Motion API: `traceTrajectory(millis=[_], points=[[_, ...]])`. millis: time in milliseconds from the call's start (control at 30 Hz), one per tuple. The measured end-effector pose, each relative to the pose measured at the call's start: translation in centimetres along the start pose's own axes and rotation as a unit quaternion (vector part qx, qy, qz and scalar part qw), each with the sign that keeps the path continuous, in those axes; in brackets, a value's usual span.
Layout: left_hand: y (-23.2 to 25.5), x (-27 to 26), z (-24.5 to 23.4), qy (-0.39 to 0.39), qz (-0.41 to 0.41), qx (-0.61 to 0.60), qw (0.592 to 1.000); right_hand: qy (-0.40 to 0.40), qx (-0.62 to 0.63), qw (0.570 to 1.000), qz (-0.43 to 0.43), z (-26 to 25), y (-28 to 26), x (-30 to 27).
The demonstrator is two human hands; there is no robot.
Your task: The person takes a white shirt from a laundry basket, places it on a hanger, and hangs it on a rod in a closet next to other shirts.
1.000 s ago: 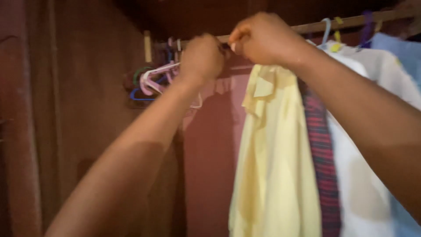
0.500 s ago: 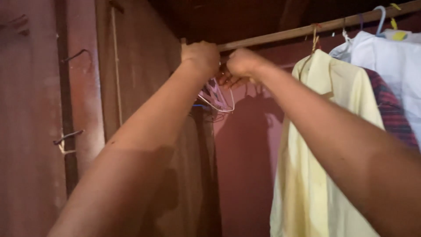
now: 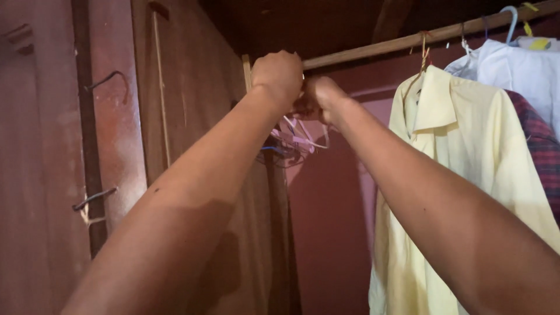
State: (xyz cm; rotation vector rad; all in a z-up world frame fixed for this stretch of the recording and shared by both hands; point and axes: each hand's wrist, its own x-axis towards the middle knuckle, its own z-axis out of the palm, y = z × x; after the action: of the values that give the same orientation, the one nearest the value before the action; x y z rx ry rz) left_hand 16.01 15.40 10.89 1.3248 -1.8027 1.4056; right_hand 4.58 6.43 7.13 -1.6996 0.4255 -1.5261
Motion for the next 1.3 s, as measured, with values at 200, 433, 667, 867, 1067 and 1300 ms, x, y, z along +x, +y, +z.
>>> traceTrajectory(millis=[200,433,667,867,1067,1300], points=[[0.5,2.3,2.0,0.104,0.008,-0.015,0.994,0.054,-0.024,0.998,-0.001,-1.9,-1.3,1.6],[3.6,4.9,5.7,0.063,0.020,-0.069,0.995,0.089,0.007,0.996,0.013,-6.4,1.4,3.7],[5.6,1.6,4.4,0.107,0.061,-0.072,0.990,0.159,-0.127,0.977,0.059,-8.4,4.0,0.5],[5.7,-5.0,-1.8,0.024,0.099,-0.110,0.989,0.120,-0.219,0.967,0.047,-8.5,5.0,-4.7],[6.4,-9.7,-6.1,0.000,0.066,-0.077,0.995,0.055,-0.095,0.991,0.074,-6.8,3.9,-10.7],[5.1,-14.4,-11.8,-0.094,0.025,0.017,0.995,-0.051,-0.190,0.978,0.065,-4.3,2.9,-18.6]])
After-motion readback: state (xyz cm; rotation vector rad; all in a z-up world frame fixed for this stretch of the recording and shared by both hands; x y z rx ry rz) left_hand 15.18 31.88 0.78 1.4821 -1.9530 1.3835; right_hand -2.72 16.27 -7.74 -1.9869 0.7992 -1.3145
